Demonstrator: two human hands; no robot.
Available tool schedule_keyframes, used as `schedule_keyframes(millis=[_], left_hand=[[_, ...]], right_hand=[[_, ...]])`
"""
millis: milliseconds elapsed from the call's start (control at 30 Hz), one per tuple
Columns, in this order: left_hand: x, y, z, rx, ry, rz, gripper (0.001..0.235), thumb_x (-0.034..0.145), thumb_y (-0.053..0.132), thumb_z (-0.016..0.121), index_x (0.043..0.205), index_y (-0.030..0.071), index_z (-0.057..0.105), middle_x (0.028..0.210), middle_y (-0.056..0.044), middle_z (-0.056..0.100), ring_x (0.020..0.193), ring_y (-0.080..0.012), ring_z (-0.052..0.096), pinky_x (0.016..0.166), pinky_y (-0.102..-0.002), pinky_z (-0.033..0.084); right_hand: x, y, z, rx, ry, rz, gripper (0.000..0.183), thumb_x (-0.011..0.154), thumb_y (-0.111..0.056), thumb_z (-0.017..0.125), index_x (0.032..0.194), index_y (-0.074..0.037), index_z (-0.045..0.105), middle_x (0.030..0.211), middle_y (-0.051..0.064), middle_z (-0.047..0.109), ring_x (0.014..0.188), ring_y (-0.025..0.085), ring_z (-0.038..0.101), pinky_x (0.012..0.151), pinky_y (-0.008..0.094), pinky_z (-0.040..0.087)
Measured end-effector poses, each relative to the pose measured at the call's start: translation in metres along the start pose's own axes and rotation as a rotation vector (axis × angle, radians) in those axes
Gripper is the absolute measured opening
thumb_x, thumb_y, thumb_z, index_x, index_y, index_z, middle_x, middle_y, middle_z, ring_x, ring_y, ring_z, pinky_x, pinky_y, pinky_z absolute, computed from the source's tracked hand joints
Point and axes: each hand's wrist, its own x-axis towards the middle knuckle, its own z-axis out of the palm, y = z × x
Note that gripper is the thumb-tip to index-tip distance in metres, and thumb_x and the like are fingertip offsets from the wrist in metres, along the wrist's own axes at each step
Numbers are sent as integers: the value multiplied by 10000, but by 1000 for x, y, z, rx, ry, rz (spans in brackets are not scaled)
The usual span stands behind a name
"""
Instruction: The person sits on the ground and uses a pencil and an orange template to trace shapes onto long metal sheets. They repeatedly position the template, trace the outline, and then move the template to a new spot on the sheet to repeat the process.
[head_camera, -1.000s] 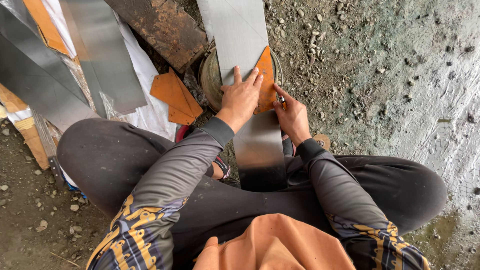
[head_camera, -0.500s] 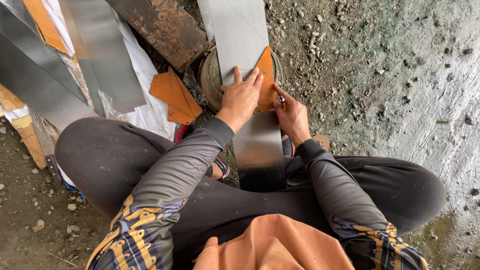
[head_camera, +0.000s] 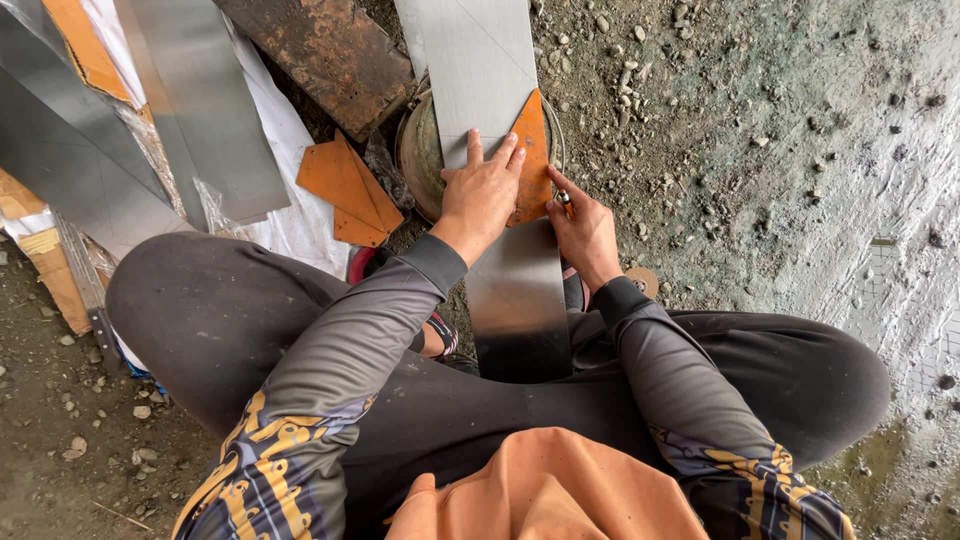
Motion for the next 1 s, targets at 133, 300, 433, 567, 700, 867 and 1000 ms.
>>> schedule_keyframes(millis=[133, 300, 433, 567, 700, 867, 1000], left_hand=[[-2, -1, 1, -7, 15, 14, 804, 873, 296, 759, 1554, 86, 388, 1635, -86, 325, 1434, -548, 294, 876, -634, 567], [-3, -1, -3, -4, 11, 6, 808, 864, 292, 763, 1549, 86, 386, 1633, -71, 320, 1433, -539, 289, 863, -649, 561], [-4, 0, -5, -4, 12, 8, 801, 868, 289, 761, 1547, 86, 389, 1636, -69, 318, 1436, -535, 285, 868, -653, 558], [-4, 0, -4, -16, 16, 10, 808, 870, 300, 761, 1550, 83, 382, 1636, -77, 312, 1439, -539, 275, 872, -650, 557], [-3, 0, -1, -18, 10, 8, 810, 872, 309, 755, 1552, 90, 372, 1634, -77, 306, 1438, -539, 268, 878, -649, 551], [-3, -1, 1, -7, 34, 18, 799, 880, 271, 748, 1558, 79, 371, 1638, -85, 313, 1439, -543, 271, 902, -623, 555], [-3, -1, 0, -16, 10, 10, 792, 882, 262, 743, 1554, 75, 367, 1637, -85, 307, 1441, -537, 266, 902, -624, 552]], right_hand=[[1, 2, 1, 29, -7, -2, 522, 980, -172, 622, 1491, -265, 569, 768, 156, 717, 581, 150, 621, 643, 365, 549], [3, 6, 3, 33, 33, -73, 546, 964, -160, 644, 1499, -226, 554, 848, 180, 732, 643, 156, 667, 676, 376, 548], [2, 7, 3, 29, 10, -38, 533, 978, -165, 638, 1500, -235, 562, 820, 179, 726, 646, 171, 666, 687, 374, 555], [3, 4, 1, 29, -12, -9, 540, 975, -173, 639, 1503, -247, 556, 824, 163, 732, 650, 167, 669, 692, 368, 560], [3, 0, -2, 43, -34, 22, 545, 965, -178, 637, 1498, -255, 551, 873, 139, 742, 644, 166, 669, 689, 369, 560], [2, 1, -2, 64, -24, -9, 540, 966, -177, 645, 1494, -252, 562, 904, 152, 749, 698, 172, 697, 736, 368, 567], [3, 2, -2, 54, -35, 26, 546, 965, -185, 640, 1499, -263, 557, 912, 171, 751, 719, 196, 713, 762, 373, 569]])
